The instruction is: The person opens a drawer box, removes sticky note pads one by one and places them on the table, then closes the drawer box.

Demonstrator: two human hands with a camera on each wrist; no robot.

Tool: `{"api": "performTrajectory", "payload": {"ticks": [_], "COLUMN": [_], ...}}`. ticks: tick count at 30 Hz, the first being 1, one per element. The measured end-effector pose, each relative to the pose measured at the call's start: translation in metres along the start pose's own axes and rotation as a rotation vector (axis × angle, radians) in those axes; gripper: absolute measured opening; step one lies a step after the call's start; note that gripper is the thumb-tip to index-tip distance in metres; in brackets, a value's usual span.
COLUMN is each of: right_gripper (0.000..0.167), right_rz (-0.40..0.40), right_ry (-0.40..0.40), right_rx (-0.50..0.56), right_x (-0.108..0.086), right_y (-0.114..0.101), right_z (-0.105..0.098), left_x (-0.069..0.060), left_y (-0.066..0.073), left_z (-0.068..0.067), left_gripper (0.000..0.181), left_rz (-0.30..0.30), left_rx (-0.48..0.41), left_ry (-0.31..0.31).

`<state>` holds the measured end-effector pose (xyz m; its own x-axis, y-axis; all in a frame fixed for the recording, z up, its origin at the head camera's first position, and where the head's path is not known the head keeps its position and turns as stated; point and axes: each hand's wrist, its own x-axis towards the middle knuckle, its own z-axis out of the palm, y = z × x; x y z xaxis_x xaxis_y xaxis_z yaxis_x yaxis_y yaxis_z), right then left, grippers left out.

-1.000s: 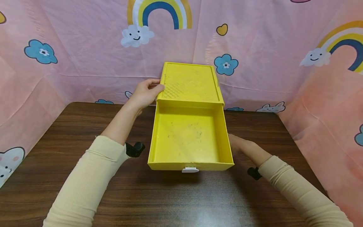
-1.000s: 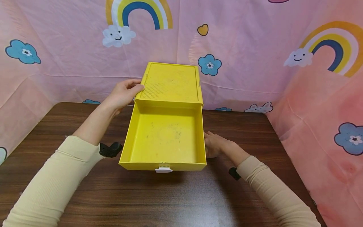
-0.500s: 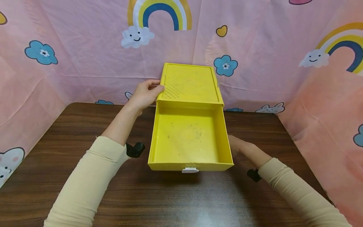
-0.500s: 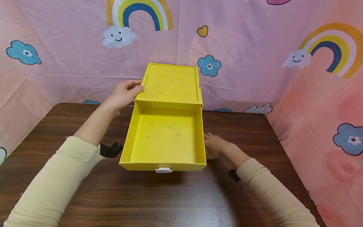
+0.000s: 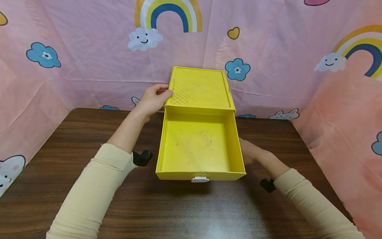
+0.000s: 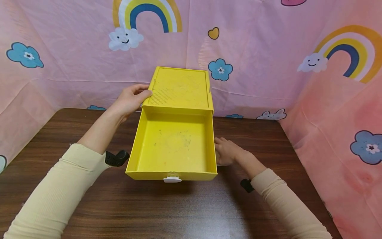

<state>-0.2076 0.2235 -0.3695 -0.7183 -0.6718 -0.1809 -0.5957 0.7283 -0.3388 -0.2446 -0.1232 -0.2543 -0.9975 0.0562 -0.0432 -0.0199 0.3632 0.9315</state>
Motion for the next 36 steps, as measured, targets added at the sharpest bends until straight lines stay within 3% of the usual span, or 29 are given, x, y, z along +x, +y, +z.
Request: {"api": "performTrajectory", "payload": {"ticks": [6,9,14,27,32,36], "right_gripper": [0.017,0.022,0.016,0.007,0.012,0.028], "right_rz": [-0.112,-0.115,-0.075,0.01,0.051,0.086], "right_ry": [0.115,0.159,0.232,0.388,0.415,0.459], "right_rx": [0.068,0.057,-0.034,-0.071,-0.073,-0.078], "right_x": [0.003,0.003,0.0,-0.005,-0.009,-0.015], "right_y": [0.004,0.004,0.004,-0.001,-0.005,-0.01], "right_z": [0.001,0.002,0.004,0.007,0.007,0.004], "left_x": [0.0,-0.001,-0.001,-0.002,-0.002,-0.002], "left_y": [0.0,0.0,0.0,0.001,0.001,0.001], "left_z": [0.0,0.0,0.0,0.0,0.0,0.0], "left_gripper": [0.049,0.049,0.049,0.049,0.049,0.05], "left_rz": [0.003,0.004,0.007,0.019,0.014,0.01], "left_rx": [-0.001,0.0,-0.009,0.0,-0.006,-0.007], "left_ry": [-0.003,-0.002,-0.005,0.002,0.0,-0.005]}}
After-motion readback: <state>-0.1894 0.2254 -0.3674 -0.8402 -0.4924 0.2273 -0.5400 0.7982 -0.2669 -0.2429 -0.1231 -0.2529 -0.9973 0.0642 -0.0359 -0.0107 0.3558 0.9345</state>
